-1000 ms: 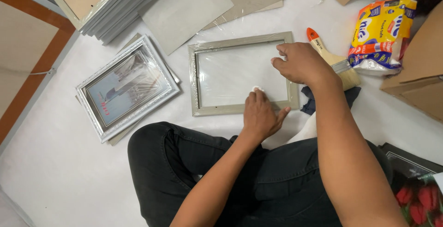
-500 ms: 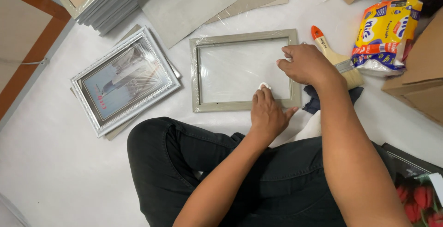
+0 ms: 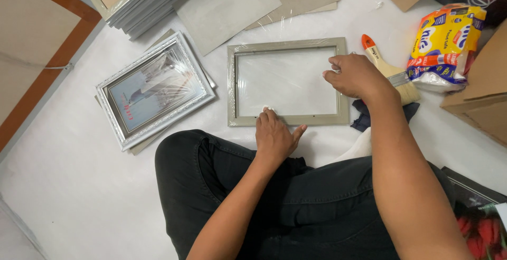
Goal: Cleaning the glass and interior of a picture frame using a brush and cloth
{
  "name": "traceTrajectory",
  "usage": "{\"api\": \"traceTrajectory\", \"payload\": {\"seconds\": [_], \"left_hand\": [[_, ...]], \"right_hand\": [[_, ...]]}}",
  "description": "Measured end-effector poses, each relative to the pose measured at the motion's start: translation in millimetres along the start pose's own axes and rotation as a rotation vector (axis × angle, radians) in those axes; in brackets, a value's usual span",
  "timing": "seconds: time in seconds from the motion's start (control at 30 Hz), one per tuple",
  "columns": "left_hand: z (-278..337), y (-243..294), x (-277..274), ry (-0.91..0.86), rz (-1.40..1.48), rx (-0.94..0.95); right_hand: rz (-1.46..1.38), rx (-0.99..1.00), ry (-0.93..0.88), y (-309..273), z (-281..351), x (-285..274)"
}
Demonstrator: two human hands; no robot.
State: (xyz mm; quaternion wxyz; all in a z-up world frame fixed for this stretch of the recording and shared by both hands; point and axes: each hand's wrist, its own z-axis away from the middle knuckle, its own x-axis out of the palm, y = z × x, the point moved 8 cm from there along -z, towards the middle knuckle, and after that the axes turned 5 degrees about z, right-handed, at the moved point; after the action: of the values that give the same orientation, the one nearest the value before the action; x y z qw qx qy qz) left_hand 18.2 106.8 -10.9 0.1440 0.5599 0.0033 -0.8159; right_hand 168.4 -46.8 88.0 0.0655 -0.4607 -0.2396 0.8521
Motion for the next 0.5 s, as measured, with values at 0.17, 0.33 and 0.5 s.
{"api": "traceTrajectory", "payload": {"seconds": [0.17,0.33,0.5], "left_hand": [[1.4,24.6,0.4,-0.017,-0.026,0.113],[5.7,61.8,0.7,-0.014,0.033,0.251],[8.4,77.5,0.2,0.036,-0.024,0.262]], "right_hand": [[-0.016,-0.016,0.005,-6.0,-3.1,-1.4],[-0.015,-0.021,-0.013,-8.7,-4.4,0.4],[-0.02,0.004,-0.01,-1.0,-5.5,-1.1]]}}
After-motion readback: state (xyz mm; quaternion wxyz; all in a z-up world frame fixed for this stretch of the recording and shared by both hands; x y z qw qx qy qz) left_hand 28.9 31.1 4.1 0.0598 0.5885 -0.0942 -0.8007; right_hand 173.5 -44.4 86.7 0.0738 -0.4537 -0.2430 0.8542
